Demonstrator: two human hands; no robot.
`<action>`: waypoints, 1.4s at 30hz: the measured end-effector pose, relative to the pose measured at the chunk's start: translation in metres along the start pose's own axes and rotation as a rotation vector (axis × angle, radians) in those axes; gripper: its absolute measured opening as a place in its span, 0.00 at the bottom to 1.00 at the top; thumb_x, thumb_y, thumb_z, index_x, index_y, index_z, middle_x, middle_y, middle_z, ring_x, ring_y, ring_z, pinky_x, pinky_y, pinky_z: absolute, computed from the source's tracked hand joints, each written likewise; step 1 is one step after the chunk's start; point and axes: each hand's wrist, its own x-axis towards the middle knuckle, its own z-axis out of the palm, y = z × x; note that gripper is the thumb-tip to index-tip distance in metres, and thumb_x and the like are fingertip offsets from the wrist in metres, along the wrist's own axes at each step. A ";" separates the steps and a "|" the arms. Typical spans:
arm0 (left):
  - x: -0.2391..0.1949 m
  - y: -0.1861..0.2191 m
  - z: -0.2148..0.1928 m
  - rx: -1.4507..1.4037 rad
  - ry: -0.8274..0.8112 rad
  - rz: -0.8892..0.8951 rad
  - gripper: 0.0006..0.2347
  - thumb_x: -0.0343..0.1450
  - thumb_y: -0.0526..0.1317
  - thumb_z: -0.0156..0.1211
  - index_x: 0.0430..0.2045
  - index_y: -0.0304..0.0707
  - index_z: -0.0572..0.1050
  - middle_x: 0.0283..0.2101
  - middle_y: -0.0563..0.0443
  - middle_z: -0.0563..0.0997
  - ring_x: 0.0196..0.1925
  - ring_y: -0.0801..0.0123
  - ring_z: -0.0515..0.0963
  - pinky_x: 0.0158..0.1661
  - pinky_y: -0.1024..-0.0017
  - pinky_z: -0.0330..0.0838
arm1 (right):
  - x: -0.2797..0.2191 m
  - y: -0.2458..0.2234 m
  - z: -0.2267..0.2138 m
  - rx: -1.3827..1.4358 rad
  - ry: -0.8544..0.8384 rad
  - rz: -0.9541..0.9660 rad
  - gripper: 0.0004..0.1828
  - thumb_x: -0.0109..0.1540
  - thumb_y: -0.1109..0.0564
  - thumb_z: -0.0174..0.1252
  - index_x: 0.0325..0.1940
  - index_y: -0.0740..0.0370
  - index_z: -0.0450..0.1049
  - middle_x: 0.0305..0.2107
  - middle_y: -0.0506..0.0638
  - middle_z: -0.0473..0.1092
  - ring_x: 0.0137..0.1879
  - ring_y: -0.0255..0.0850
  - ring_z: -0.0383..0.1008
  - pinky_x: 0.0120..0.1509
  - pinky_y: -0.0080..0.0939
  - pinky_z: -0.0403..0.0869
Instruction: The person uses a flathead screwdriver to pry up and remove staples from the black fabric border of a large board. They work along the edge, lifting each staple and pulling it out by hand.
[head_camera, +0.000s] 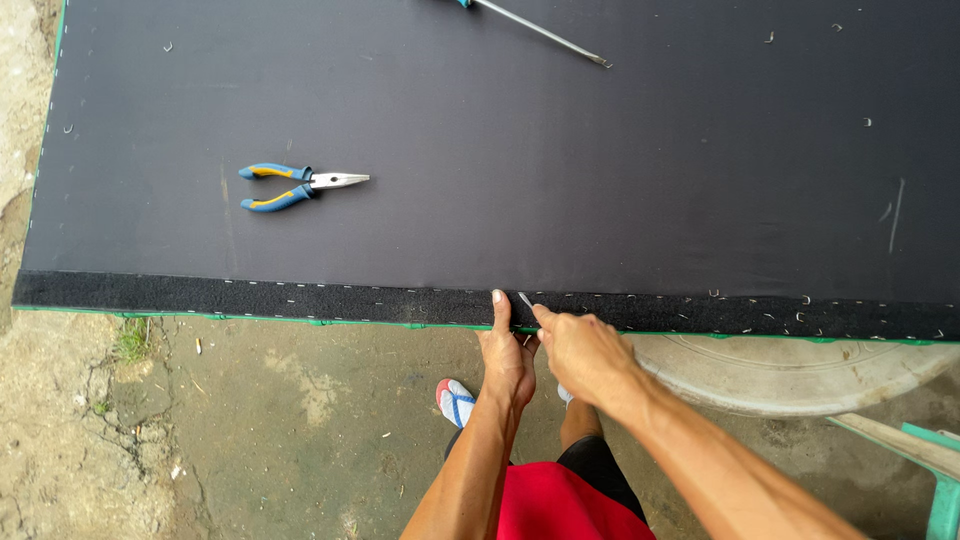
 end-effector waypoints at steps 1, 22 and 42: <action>-0.002 -0.002 -0.002 -0.011 -0.020 0.023 0.30 0.70 0.53 0.56 0.67 0.57 0.52 0.59 0.49 0.71 0.58 0.59 0.74 0.58 0.55 0.71 | -0.006 0.005 0.012 -0.007 0.070 -0.030 0.27 0.68 0.48 0.43 0.73 0.49 0.60 0.38 0.61 0.76 0.37 0.57 0.83 0.42 0.56 0.82; 0.008 0.007 -0.015 -0.017 -0.038 0.059 0.42 0.65 0.63 0.61 0.69 0.45 0.49 0.68 0.42 0.64 0.68 0.49 0.67 0.64 0.50 0.64 | -0.004 0.025 0.035 0.015 0.330 -0.182 0.27 0.68 0.46 0.46 0.73 0.45 0.61 0.27 0.63 0.77 0.33 0.61 0.79 0.39 0.61 0.75; 0.015 0.066 -0.033 0.038 0.075 0.143 0.41 0.64 0.47 0.69 0.69 0.61 0.46 0.68 0.45 0.67 0.68 0.53 0.68 0.65 0.42 0.61 | -0.015 -0.002 0.059 0.232 0.533 -0.434 0.28 0.65 0.56 0.50 0.71 0.64 0.64 0.35 0.69 0.75 0.42 0.59 0.78 0.45 0.56 0.74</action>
